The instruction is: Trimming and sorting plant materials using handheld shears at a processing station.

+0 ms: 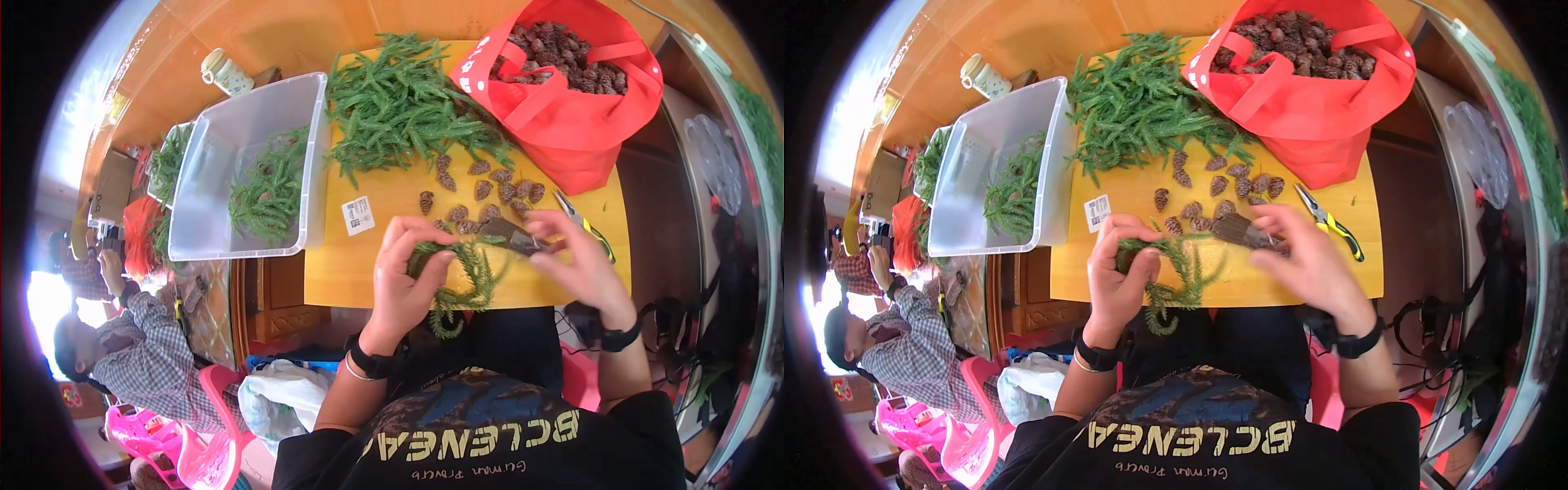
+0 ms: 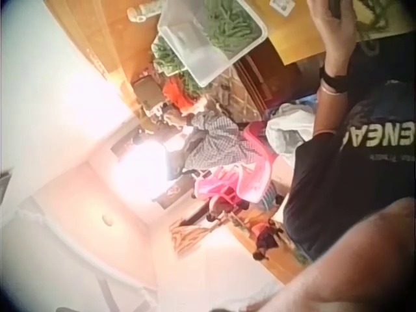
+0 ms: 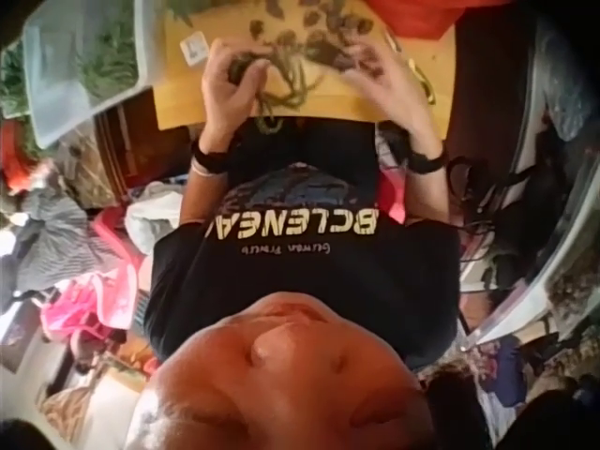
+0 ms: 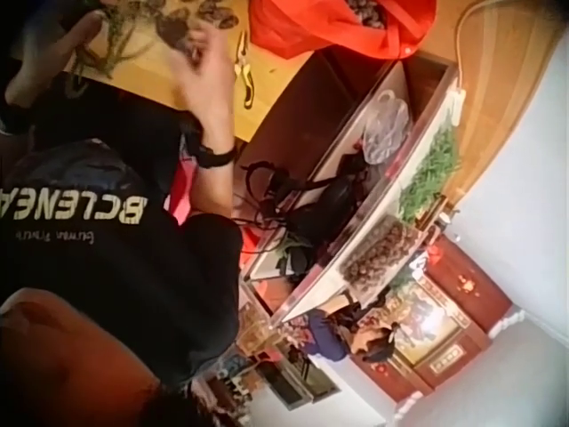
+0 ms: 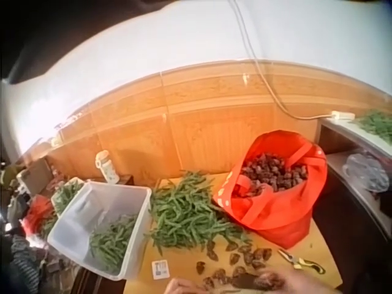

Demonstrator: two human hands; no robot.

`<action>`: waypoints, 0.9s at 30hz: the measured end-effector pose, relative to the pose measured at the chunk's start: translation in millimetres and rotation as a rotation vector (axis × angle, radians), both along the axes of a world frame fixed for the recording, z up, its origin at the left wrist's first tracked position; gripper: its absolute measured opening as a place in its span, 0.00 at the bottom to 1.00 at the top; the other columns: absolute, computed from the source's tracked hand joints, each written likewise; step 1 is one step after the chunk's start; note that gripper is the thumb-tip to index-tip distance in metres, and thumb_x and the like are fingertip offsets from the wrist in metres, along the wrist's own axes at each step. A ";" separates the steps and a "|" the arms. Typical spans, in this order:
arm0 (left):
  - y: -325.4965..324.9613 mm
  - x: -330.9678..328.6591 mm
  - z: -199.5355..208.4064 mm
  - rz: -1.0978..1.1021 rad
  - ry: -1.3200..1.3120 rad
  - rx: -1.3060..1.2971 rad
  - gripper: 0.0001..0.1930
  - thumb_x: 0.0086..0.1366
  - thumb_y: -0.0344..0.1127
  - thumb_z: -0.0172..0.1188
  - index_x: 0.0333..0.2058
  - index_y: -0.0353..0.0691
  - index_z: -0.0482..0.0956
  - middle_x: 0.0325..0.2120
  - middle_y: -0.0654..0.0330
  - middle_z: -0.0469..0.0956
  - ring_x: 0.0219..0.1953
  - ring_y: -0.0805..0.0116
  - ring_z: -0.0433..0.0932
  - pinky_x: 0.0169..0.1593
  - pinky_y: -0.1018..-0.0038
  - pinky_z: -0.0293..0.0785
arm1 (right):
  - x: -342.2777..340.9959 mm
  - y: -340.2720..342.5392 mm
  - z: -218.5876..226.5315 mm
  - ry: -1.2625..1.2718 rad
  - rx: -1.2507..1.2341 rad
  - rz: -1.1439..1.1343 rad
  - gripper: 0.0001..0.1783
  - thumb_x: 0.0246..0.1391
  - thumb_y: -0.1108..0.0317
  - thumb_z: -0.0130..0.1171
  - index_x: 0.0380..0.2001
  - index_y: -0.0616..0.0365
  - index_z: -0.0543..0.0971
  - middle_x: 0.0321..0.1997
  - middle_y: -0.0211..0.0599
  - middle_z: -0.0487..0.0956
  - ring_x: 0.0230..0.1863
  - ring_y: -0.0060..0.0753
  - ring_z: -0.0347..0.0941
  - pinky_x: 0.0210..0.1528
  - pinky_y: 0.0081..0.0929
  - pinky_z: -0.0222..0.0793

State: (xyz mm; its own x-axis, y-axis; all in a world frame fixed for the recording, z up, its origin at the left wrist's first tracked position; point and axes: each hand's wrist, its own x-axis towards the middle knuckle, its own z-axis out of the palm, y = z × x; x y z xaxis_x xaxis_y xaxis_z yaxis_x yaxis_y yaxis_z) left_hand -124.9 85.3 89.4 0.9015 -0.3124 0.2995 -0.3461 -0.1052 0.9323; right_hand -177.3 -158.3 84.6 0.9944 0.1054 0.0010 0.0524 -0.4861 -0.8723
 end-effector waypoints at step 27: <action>-11.6 -9.0 10.3 0.091 -0.291 0.059 0.11 0.50 0.20 0.61 0.32 0.35 0.71 0.26 0.55 0.72 0.25 0.62 0.74 0.29 0.73 0.69 | -55.0 9.5 37.6 0.067 0.381 0.074 0.16 0.46 0.64 0.54 0.34 0.67 0.76 0.36 0.43 0.79 0.46 0.42 0.72 0.54 0.39 0.61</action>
State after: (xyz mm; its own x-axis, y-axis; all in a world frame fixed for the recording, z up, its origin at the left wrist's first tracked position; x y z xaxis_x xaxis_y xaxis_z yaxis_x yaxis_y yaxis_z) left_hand -133.9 73.7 99.6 0.8055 -0.2593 0.5328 -0.5844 -0.1990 0.7867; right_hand -232.3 -148.8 122.2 0.9834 0.1814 -0.0110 0.0117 -0.1236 -0.9923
